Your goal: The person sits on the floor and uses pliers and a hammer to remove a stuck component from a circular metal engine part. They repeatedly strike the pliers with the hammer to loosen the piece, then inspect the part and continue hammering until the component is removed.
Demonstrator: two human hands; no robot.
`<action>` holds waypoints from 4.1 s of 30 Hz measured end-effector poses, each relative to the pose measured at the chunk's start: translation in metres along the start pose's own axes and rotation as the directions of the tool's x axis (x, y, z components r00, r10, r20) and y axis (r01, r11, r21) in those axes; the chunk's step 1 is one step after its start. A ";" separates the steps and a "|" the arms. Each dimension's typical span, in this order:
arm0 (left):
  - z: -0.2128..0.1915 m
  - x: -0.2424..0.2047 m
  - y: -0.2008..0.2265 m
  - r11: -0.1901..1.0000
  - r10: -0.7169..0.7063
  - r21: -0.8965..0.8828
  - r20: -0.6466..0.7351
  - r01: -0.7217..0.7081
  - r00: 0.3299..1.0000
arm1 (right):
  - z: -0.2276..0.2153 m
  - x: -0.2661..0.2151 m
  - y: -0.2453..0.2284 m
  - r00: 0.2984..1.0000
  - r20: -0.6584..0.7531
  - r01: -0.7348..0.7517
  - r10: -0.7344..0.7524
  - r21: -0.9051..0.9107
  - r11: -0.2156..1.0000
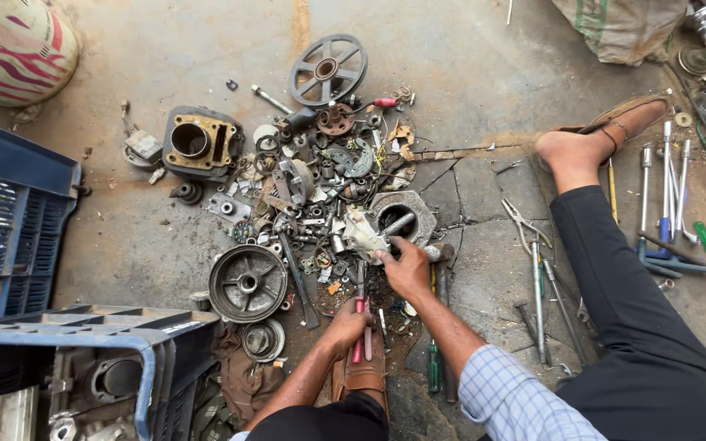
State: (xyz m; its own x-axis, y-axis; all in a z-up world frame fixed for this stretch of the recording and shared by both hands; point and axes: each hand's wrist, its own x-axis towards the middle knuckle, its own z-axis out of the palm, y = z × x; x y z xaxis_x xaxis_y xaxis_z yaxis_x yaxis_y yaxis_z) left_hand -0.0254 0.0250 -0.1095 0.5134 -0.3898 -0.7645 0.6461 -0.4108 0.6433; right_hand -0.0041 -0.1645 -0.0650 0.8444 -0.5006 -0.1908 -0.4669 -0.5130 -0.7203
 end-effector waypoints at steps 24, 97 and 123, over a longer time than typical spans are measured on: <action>0.020 -0.025 0.007 0.992 -0.119 -0.036 0.108 0.123 0.987 | 0.029 -0.034 0.056 0.765 0.338 -0.504 0.547 0.844 0.184; 0.047 0.001 0.039 0.976 -0.080 0.197 -0.093 0.097 0.992 | -0.076 -0.112 0.129 0.881 0.256 -0.244 0.397 -0.472 0.847; 0.063 0.023 0.017 0.959 0.024 0.282 -0.072 -0.003 0.997 | -0.179 -0.116 -0.029 0.942 -0.137 0.334 -0.306 0.456 0.825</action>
State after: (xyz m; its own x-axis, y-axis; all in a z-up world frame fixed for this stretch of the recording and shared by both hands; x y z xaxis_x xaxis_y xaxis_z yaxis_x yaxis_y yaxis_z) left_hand -0.0379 -0.0431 -0.1134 0.5684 -0.3389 -0.7497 0.4592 -0.6254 0.6309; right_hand -0.1360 -0.2164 0.0973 0.9026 -0.4099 0.1317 0.0168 -0.2721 -0.9621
